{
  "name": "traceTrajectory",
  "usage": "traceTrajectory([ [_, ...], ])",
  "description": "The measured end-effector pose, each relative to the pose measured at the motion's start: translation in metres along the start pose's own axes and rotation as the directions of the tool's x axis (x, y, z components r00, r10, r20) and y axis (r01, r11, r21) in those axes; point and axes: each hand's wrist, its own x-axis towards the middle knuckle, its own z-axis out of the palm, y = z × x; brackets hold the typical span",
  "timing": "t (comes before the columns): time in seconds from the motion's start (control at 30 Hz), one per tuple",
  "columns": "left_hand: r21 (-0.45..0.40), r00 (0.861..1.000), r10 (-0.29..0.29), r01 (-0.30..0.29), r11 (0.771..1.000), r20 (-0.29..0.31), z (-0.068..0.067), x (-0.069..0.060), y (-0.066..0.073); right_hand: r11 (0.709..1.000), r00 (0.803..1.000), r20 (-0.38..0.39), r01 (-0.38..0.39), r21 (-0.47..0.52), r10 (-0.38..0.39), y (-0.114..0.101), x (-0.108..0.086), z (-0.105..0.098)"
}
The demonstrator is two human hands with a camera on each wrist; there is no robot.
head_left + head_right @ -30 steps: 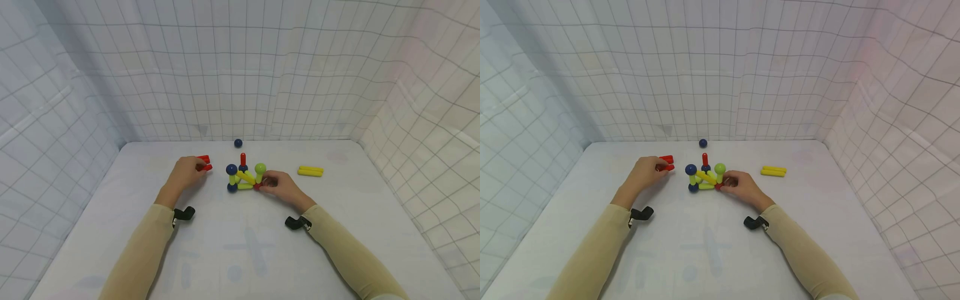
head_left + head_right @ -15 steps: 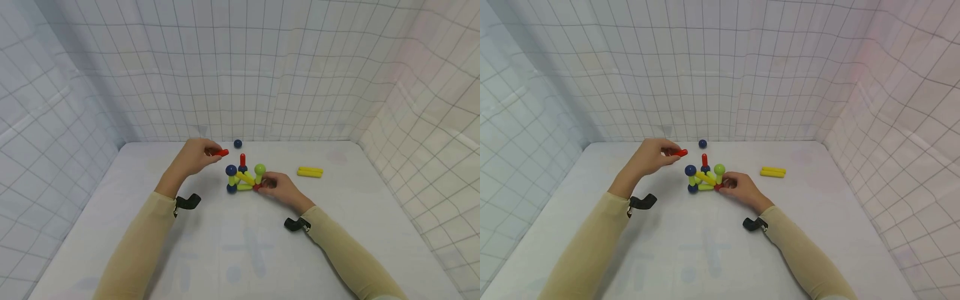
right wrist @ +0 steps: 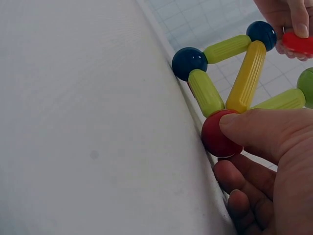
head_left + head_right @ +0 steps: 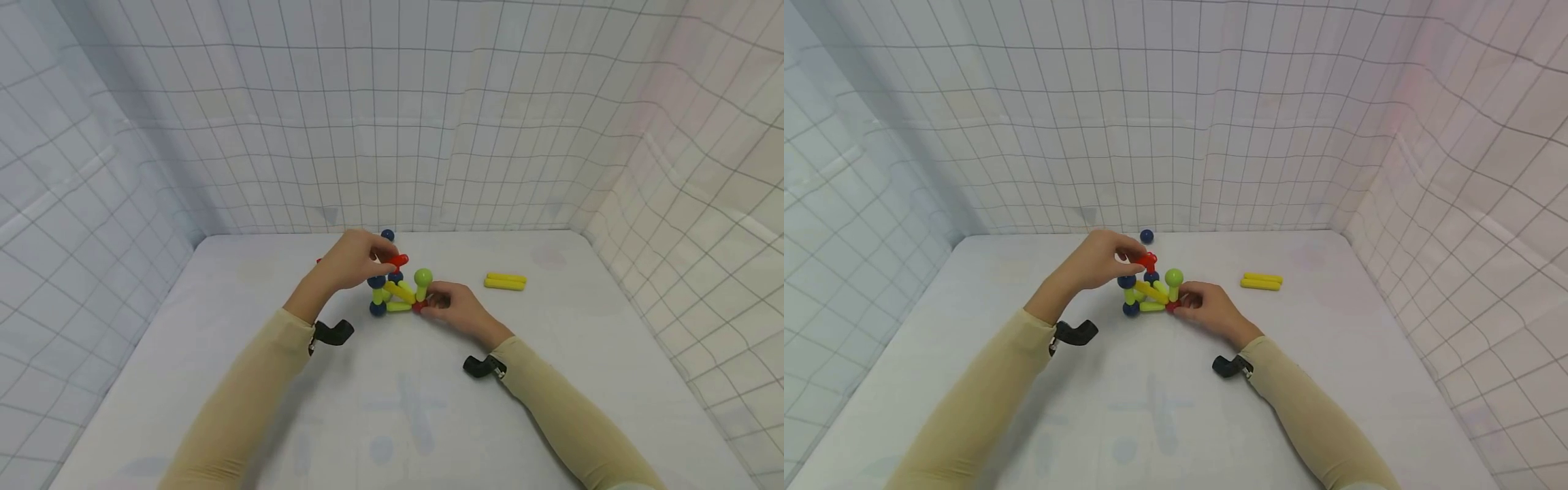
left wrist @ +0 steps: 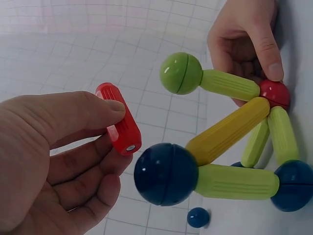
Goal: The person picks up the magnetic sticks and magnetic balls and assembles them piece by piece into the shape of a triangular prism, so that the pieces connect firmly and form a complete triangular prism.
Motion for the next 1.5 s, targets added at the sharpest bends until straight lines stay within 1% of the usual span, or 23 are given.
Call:
traceTrajectory([
  [0.17,-0.005,0.999,-0.004,0.004,1.000,0.042,0.010,0.002,-0.004,1.000,1.000,-0.001,0.007,0.002,-0.007,0.000,-0.001,0.000],
  [0.3,-0.011,0.998,-0.006,0.006,1.000,0.063,0.014,0.002,-0.007,1.000,1.000,0.004,0.008,0.007,-0.008,0.000,0.000,0.000],
  [0.4,-0.026,0.997,-0.007,0.009,1.000,0.071,0.015,0.002,-0.007,1.000,1.000,0.000,0.007,0.008,-0.007,-0.001,0.000,0.001],
  [0.53,-0.040,0.995,-0.007,0.011,0.999,0.095,0.017,0.003,-0.007,1.000,1.000,-0.006,0.009,0.005,-0.009,-0.001,0.000,0.001],
  [0.83,0.003,0.994,0.001,-0.001,1.000,0.110,0.021,0.007,-0.007,1.000,1.000,-0.012,0.025,0.006,-0.025,0.001,0.001,0.001],
  [0.97,0.006,0.993,0.007,-0.007,1.000,0.120,0.021,0.007,-0.006,1.000,1.000,-0.010,0.018,0.003,-0.018,0.001,0.001,0.000],
  [1.17,0.007,0.991,0.000,-0.001,1.000,0.134,0.023,0.007,-0.007,1.000,1.000,-0.015,0.014,0.006,-0.014,0.000,0.000,0.001],
  [1.3,0.013,0.991,0.001,-0.002,1.000,0.130,0.025,0.008,-0.008,1.000,1.000,-0.019,0.014,0.001,-0.014,0.000,0.000,0.001],
  [1.37,-0.001,0.993,0.006,-0.006,1.000,0.122,0.025,0.007,-0.010,1.000,1.000,-0.021,0.013,-0.002,-0.013,0.001,0.000,0.001],
  [1.43,-0.030,0.996,0.017,-0.014,0.999,0.084,0.026,0.004,-0.014,1.000,1.000,-0.022,0.012,-0.002,-0.012,0.000,0.000,0.001],
  [1.47,-0.061,0.999,0.022,-0.019,0.998,0.047,0.026,0.001,-0.017,1.000,1.000,-0.018,0.015,0.001,-0.015,0.000,0.000,0.001],
  [1.5,-0.094,1.000,0.026,-0.026,0.995,-0.004,0.026,-0.003,-0.020,1.000,1.000,-0.015,0.016,0.002,-0.015,-0.001,0.000,0.002],
])
